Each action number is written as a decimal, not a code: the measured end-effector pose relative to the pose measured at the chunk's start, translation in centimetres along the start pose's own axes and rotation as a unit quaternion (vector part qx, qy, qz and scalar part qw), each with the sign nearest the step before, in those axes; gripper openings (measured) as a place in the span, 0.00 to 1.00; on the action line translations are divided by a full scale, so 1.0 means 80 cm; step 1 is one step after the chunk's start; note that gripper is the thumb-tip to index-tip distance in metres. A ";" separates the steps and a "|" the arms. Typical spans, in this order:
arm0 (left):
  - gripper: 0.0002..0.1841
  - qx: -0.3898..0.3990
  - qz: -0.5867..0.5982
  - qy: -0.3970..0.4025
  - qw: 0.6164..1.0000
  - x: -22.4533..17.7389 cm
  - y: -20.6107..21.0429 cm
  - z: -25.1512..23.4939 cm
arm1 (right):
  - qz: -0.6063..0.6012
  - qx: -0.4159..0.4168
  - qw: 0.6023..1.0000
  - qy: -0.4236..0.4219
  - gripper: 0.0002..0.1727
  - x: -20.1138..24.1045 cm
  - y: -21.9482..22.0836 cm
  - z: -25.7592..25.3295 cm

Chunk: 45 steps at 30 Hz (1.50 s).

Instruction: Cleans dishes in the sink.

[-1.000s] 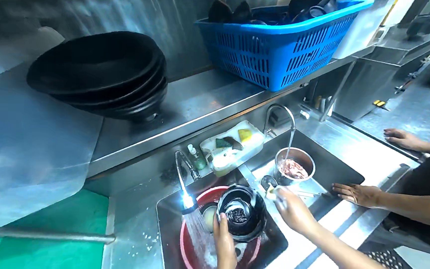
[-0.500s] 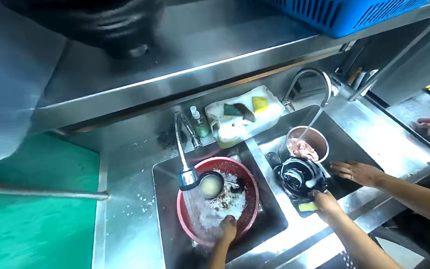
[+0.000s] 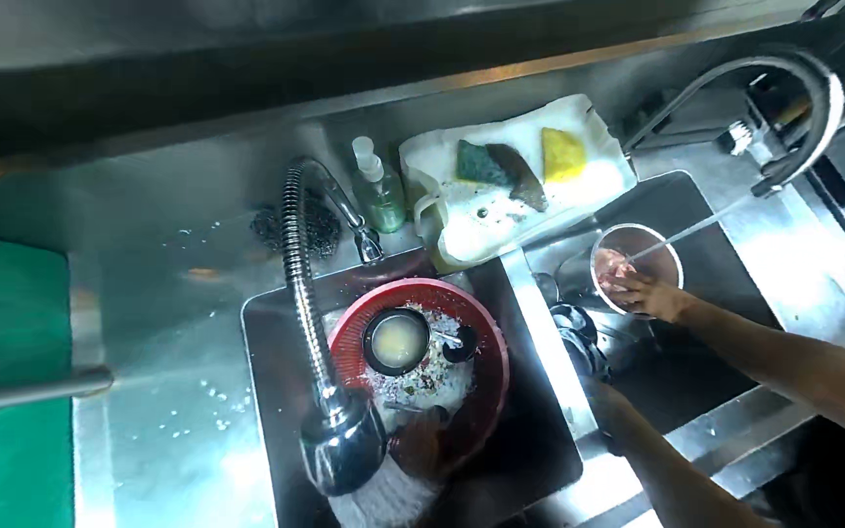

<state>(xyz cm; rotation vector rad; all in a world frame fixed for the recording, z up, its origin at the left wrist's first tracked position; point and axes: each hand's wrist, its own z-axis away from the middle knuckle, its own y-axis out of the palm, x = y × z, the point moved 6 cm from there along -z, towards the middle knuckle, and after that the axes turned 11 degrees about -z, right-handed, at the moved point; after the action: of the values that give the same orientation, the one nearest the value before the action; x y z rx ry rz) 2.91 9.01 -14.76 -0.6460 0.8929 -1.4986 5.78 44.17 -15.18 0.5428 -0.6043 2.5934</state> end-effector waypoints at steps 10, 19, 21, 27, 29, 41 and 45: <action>0.18 -0.022 -0.019 0.006 1.000 0.045 0.164 -0.048 | -0.030 -0.030 0.999 0.011 0.20 0.005 -0.009 0.003; 0.27 0.223 0.112 -0.045 0.967 0.043 0.048 -0.012 | -0.072 -0.050 0.973 -0.212 0.34 0.040 -0.037 0.039; 0.27 0.187 0.139 -0.088 0.968 0.049 0.040 -0.006 | -0.046 -0.055 0.961 -0.268 0.40 0.065 -0.034 0.076; 0.19 0.103 0.399 -0.063 0.909 -0.006 -0.011 0.017 | 0.057 0.030 0.918 -0.392 0.28 0.093 0.033 0.194; 0.20 0.096 0.478 -0.035 0.872 -0.047 -0.051 0.031 | 0.128 0.087 0.892 -0.426 0.30 0.075 0.079 0.218; 0.13 0.071 0.687 0.068 0.720 -0.081 -0.149 0.092 | 0.247 0.202 0.801 -0.507 0.28 0.090 0.160 0.267; 0.17 0.060 0.702 0.121 0.699 -0.071 -0.155 0.098 | 0.072 0.265 0.913 -0.302 0.33 0.106 0.145 0.231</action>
<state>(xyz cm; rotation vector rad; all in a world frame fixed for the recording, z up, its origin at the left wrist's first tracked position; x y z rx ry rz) 3.17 13.18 0.42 0.4008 1.0524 -0.1863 -1.80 28.24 0.26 1.5621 -0.0901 2.7059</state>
